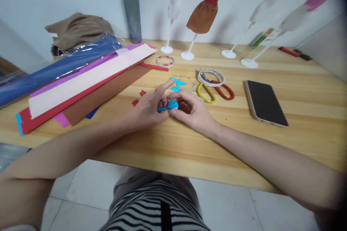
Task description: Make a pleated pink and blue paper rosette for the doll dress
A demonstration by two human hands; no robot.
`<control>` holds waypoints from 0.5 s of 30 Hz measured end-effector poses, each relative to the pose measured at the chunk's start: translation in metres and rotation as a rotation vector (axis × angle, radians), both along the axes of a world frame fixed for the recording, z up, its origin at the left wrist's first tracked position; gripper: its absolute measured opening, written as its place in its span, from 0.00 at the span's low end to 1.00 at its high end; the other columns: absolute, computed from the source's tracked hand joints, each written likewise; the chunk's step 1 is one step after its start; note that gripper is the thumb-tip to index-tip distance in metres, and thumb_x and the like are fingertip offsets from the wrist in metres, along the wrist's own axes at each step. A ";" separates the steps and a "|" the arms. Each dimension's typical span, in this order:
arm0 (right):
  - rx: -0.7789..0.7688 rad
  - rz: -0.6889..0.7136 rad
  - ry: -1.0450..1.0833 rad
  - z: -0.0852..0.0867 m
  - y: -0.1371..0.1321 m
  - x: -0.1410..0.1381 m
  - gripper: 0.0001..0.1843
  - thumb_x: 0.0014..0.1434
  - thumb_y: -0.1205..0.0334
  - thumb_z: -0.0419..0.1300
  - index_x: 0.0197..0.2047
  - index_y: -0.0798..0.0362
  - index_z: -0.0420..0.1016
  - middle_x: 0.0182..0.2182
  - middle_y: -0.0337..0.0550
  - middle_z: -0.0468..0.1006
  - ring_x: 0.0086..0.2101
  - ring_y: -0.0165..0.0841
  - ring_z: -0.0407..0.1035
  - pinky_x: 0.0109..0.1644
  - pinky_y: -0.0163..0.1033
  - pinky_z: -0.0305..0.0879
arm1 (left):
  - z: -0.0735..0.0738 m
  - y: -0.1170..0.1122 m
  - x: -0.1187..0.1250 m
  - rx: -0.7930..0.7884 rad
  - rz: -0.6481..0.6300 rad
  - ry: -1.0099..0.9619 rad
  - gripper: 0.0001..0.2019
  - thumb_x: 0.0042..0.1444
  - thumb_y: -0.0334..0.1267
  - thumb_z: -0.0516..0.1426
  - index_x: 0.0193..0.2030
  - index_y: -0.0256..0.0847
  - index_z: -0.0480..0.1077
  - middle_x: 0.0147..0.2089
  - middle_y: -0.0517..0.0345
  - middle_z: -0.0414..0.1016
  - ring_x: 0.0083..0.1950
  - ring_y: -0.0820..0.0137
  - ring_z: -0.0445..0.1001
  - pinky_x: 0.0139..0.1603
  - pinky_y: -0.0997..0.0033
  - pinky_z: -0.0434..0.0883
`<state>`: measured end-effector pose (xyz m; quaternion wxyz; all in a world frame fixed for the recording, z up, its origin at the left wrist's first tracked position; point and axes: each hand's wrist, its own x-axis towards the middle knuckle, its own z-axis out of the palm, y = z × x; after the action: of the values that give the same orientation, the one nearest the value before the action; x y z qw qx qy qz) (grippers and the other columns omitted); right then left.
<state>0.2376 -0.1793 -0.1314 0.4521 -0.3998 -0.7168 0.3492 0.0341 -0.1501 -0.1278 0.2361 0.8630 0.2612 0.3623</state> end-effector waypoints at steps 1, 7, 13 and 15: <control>-0.005 -0.003 -0.003 0.000 0.000 -0.001 0.10 0.57 0.56 0.68 0.42 0.48 0.78 0.37 0.42 0.81 0.38 0.38 0.75 0.45 0.48 0.72 | 0.000 0.000 0.000 0.013 -0.004 0.007 0.38 0.57 0.29 0.58 0.75 0.46 0.56 0.34 0.66 0.72 0.34 0.74 0.71 0.39 0.73 0.73; -0.111 0.003 0.117 0.000 0.000 -0.006 0.14 0.56 0.53 0.71 0.30 0.48 0.72 0.24 0.36 0.76 0.24 0.31 0.67 0.29 0.39 0.64 | 0.015 -0.004 -0.002 -0.102 0.055 0.058 0.36 0.55 0.31 0.58 0.73 0.43 0.61 0.36 0.63 0.78 0.37 0.72 0.77 0.45 0.70 0.75; -0.125 -0.049 0.231 0.003 -0.001 -0.004 0.15 0.54 0.51 0.73 0.30 0.46 0.72 0.24 0.35 0.77 0.25 0.32 0.70 0.32 0.41 0.70 | 0.023 0.002 -0.004 -0.317 0.133 -0.023 0.30 0.54 0.34 0.61 0.66 0.42 0.68 0.43 0.57 0.85 0.36 0.70 0.79 0.44 0.68 0.78; -0.108 -0.079 0.280 0.002 0.000 -0.003 0.15 0.54 0.50 0.74 0.31 0.45 0.72 0.26 0.36 0.78 0.26 0.33 0.71 0.35 0.44 0.73 | 0.022 0.003 -0.001 -0.493 0.104 -0.113 0.28 0.55 0.36 0.63 0.64 0.40 0.69 0.47 0.52 0.85 0.40 0.69 0.82 0.45 0.67 0.79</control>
<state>0.2350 -0.1794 -0.1291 0.5389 -0.3989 -0.6106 0.4214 0.0326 -0.1468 -0.1056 0.4345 0.7433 0.3718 0.3471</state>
